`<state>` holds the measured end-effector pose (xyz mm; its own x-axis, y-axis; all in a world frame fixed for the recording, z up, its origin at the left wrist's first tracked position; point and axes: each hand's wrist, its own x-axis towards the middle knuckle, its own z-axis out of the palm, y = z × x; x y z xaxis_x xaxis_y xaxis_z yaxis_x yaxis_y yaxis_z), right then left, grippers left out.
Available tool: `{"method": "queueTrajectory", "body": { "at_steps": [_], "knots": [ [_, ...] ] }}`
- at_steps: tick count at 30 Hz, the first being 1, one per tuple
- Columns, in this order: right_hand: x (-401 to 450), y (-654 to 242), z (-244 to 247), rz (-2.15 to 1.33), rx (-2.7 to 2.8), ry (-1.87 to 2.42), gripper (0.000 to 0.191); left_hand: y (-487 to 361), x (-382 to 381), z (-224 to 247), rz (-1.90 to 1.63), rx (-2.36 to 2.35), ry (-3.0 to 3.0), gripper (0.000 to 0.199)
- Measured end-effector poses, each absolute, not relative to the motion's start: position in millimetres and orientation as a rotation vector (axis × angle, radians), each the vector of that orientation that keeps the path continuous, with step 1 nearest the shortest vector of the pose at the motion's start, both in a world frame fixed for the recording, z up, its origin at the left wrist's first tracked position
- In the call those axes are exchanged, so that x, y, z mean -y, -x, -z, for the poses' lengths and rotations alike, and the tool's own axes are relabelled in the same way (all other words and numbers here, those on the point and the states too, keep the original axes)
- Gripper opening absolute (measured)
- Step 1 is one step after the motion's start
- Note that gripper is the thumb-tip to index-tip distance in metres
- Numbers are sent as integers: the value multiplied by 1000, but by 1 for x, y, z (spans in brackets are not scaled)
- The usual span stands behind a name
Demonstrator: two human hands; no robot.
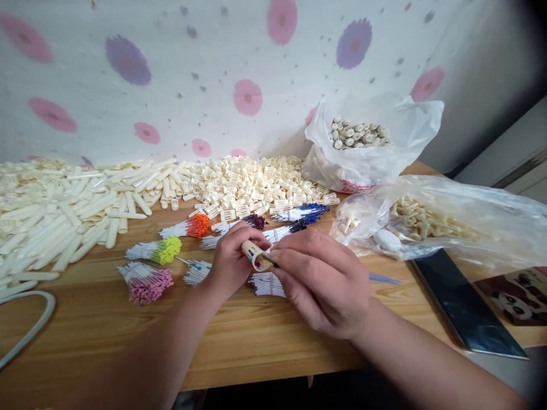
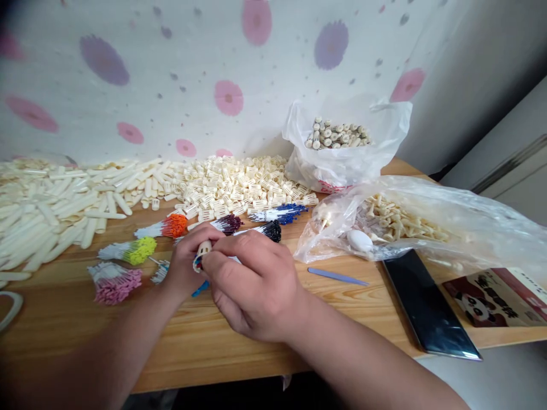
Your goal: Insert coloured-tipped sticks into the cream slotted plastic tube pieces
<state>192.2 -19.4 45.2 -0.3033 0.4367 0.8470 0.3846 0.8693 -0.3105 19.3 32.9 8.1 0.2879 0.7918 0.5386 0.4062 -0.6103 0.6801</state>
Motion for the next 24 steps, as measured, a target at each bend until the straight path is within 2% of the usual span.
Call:
{"method": "queueTrajectory", "body": {
  "at_steps": [2,6,8,17,24],
  "knots": [
    [17,-191,-43,-39,1918,638,22,-16,-33,-8,-1272,-1092,-2202,8],
    [16,-190,-39,-23,1823,725,19,-7,-33,-8,-1220,-1049,-2290,50],
    [15,-190,-38,-10,1762,751,16,-5,-32,-8,-1229,-1023,-2319,62],
    [9,-183,-34,-102,1676,820,13,-6,-27,-5,-1463,-1224,-2392,49],
    [8,-176,-26,-457,1557,776,14,-5,-27,-5,-1536,-1353,-2397,46]
  ]
}}
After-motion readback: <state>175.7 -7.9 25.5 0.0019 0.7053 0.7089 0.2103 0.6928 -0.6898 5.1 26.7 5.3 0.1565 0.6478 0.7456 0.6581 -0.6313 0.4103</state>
